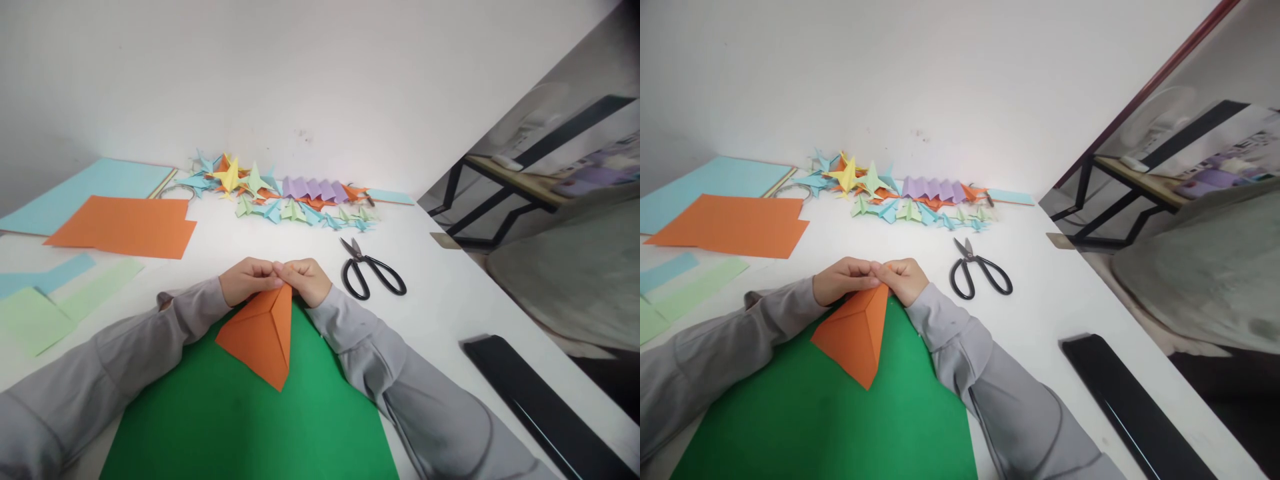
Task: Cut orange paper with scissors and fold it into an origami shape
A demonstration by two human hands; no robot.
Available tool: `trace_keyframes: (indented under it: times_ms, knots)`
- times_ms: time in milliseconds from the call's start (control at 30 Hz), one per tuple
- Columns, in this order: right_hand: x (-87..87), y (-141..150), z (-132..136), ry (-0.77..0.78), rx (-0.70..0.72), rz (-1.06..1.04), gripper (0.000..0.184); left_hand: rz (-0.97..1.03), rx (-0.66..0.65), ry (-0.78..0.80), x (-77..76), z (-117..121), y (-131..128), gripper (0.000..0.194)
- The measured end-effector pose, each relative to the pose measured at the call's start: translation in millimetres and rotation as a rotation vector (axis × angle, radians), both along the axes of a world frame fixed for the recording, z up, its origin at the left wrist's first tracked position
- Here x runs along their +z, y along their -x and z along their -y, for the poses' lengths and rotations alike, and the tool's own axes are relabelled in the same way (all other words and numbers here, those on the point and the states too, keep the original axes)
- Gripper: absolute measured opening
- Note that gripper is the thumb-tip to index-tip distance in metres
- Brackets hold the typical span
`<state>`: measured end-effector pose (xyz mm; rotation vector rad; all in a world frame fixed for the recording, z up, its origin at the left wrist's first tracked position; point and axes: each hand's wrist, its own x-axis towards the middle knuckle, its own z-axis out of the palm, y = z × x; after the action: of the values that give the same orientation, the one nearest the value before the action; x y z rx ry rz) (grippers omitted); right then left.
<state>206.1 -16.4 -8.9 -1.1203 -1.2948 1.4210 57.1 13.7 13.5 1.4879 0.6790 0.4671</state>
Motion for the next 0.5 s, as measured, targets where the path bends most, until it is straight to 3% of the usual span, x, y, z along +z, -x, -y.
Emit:
trace_keyframes:
  times_ms: [500]
  knots:
    - [5.5, 3.8, 0.6, 0.121, -0.096, -0.18, 0.044, -0.015, -0.024, -0.026, 2.6, -1.3, 0.3, 0.044]
